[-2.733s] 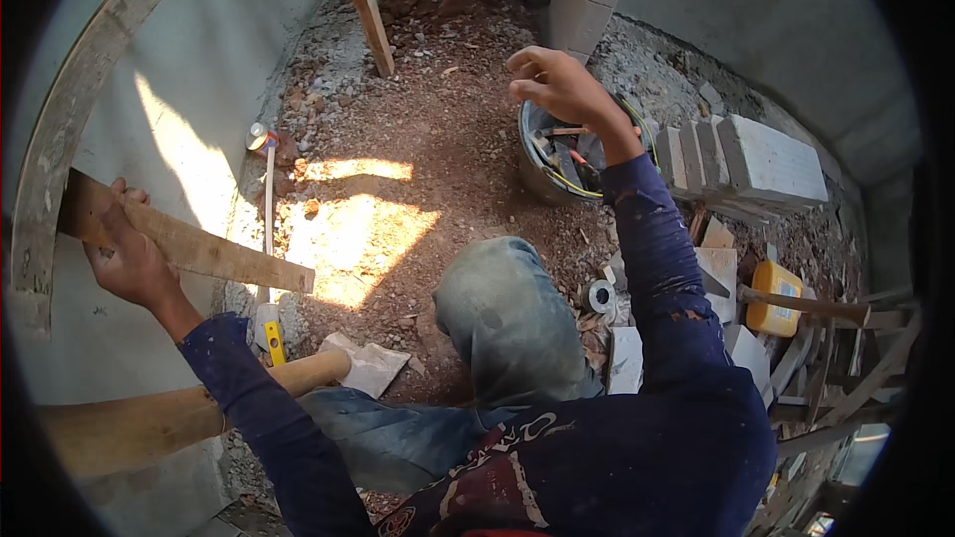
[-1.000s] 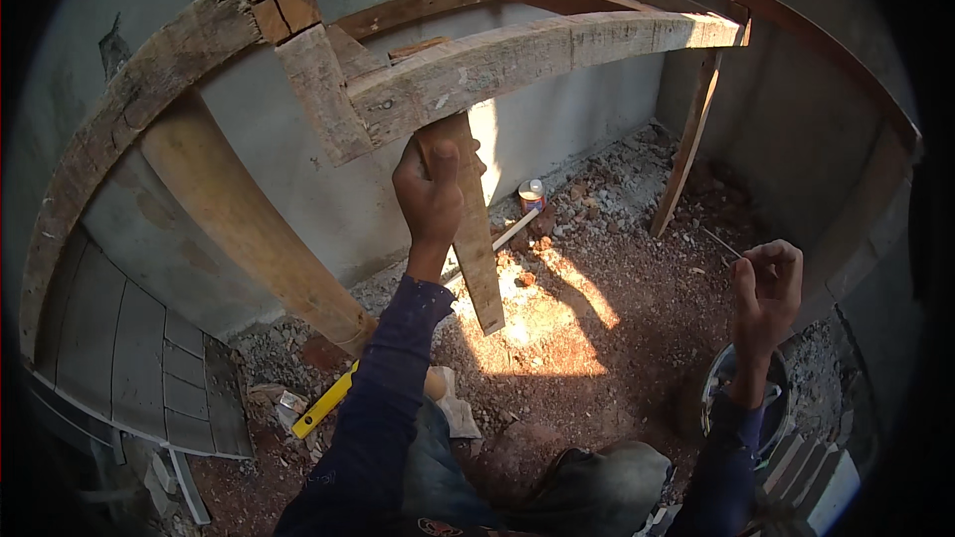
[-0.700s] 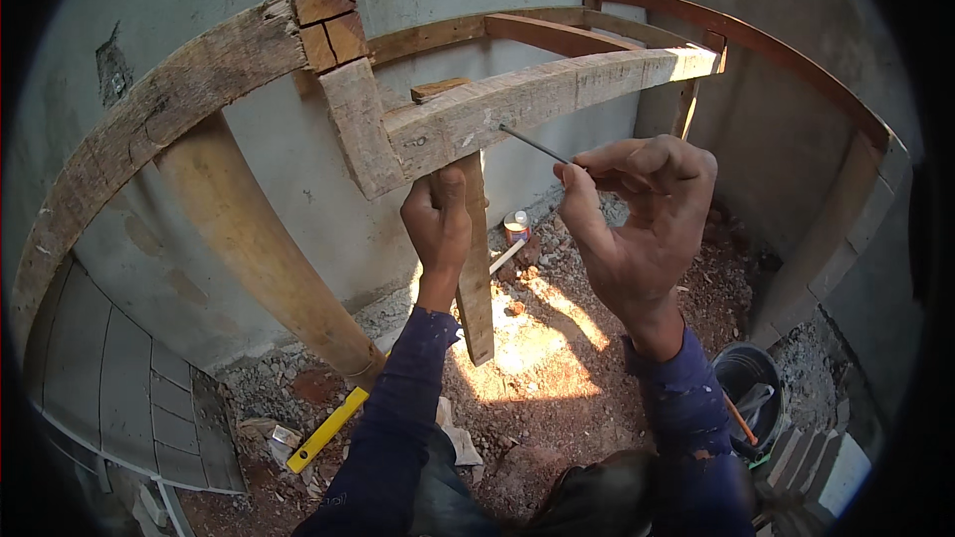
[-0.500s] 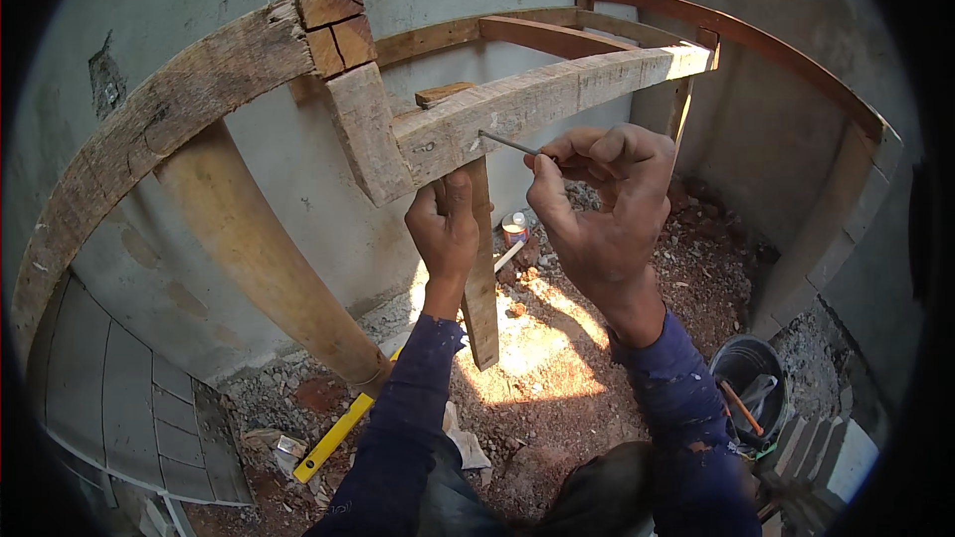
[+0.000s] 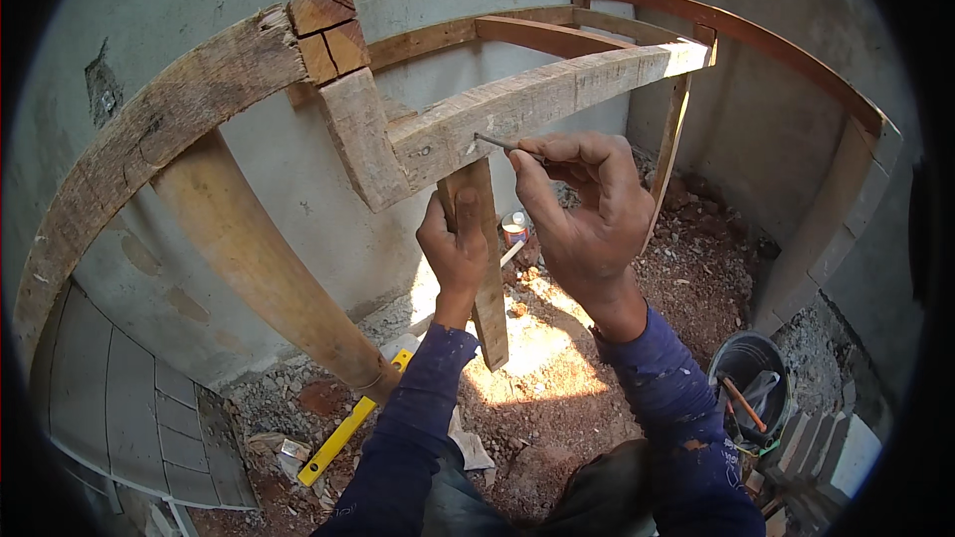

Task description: Assemble and secure a wooden framework using nails and a hammer in a construction site.

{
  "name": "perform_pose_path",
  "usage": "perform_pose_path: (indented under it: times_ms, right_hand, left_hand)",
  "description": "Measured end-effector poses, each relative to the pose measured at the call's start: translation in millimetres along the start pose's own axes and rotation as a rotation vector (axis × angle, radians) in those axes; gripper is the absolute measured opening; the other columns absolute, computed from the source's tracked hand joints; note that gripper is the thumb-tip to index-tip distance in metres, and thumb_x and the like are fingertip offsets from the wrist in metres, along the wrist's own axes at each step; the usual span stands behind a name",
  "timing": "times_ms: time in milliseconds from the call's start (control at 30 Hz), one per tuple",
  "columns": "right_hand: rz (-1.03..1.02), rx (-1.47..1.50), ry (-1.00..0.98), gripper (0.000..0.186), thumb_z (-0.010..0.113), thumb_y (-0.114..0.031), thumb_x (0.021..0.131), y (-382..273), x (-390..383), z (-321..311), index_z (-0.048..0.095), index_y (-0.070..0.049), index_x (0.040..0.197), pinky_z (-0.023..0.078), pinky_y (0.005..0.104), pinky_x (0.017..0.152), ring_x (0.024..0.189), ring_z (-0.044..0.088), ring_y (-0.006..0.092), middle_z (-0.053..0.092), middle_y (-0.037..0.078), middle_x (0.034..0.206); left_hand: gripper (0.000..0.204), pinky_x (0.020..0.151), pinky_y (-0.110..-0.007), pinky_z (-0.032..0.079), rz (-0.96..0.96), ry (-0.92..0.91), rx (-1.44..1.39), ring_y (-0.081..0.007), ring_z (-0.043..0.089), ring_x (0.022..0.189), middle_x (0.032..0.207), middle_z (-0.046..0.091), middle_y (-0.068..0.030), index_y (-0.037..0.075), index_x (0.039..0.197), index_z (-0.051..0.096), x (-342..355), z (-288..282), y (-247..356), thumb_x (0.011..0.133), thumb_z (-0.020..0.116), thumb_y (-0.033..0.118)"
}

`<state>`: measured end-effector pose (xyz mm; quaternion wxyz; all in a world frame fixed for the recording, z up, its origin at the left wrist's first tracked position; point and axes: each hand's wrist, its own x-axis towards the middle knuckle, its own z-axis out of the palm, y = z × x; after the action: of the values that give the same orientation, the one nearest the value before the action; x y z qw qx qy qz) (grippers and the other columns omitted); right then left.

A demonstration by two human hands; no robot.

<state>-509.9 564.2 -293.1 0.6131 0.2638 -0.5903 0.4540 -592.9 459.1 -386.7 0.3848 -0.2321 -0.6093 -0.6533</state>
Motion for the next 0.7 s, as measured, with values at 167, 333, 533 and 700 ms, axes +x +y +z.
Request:
perform_pose_path:
  times_ms: [167, 333, 533, 700]
  right_hand:
    - [-0.052, -0.029, 0.002, 0.017, 0.075, -0.002, 0.081, 6, 3, 0, 0.063, 0.001, 0.093, 0.06, 0.027, 0.069, 0.077, 0.071, 0.0164, 0.07, 0.011, 0.089]
    - [-0.097, -0.001, 0.048, 0.015, 0.075, 0.0, 0.081, 11, 0, 2, 0.064, 0.0, 0.092, 0.059, 0.0269, 0.068, 0.077, 0.072, 0.0169, 0.071, 0.012, 0.091]
    - [-0.119, -0.033, 0.043, 0.015, 0.075, 0.002, 0.08, 10, -4, 5, 0.064, -0.001, 0.09, 0.058, 0.0269, 0.066, 0.076, 0.072, 0.0174, 0.072, 0.013, 0.09]
    - [-0.277, -0.029, 0.02, 0.019, 0.075, 0.004, 0.075, 7, 4, 16, 0.063, -0.003, 0.088, 0.057, 0.0294, 0.063, 0.076, 0.072, 0.0227, 0.071, 0.012, 0.089]
  left_hand:
    - [0.058, 0.068, -0.027, 0.041, -0.117, -0.053, 0.054, -0.0102, 0.046, 0.073, 0.075, 0.052, -0.001, -0.002, 0.093, 0.059, -22, -4, -7, 0.098, 0.05, 0.055]
    - [0.058, 0.066, -0.028, 0.04, -0.155, -0.073, 0.04, -0.0113, 0.045, 0.071, 0.073, 0.049, -0.0006, 0.0, 0.087, 0.055, -25, 0, 5, 0.099, 0.048, 0.056]
    - [0.056, 0.065, -0.037, 0.051, -0.323, -0.144, -0.081, -0.025, 0.068, 0.073, 0.079, 0.066, -0.0149, -0.005, 0.1, 0.056, -49, 2, -4, 0.099, 0.05, 0.05]
    - [0.036, 0.088, -0.046, 0.042, 0.072, -0.114, 0.599, -0.0379, 0.05, 0.099, 0.105, 0.048, -0.0183, -0.004, 0.106, 0.048, -65, -19, -27, 0.084, 0.07, 0.012]
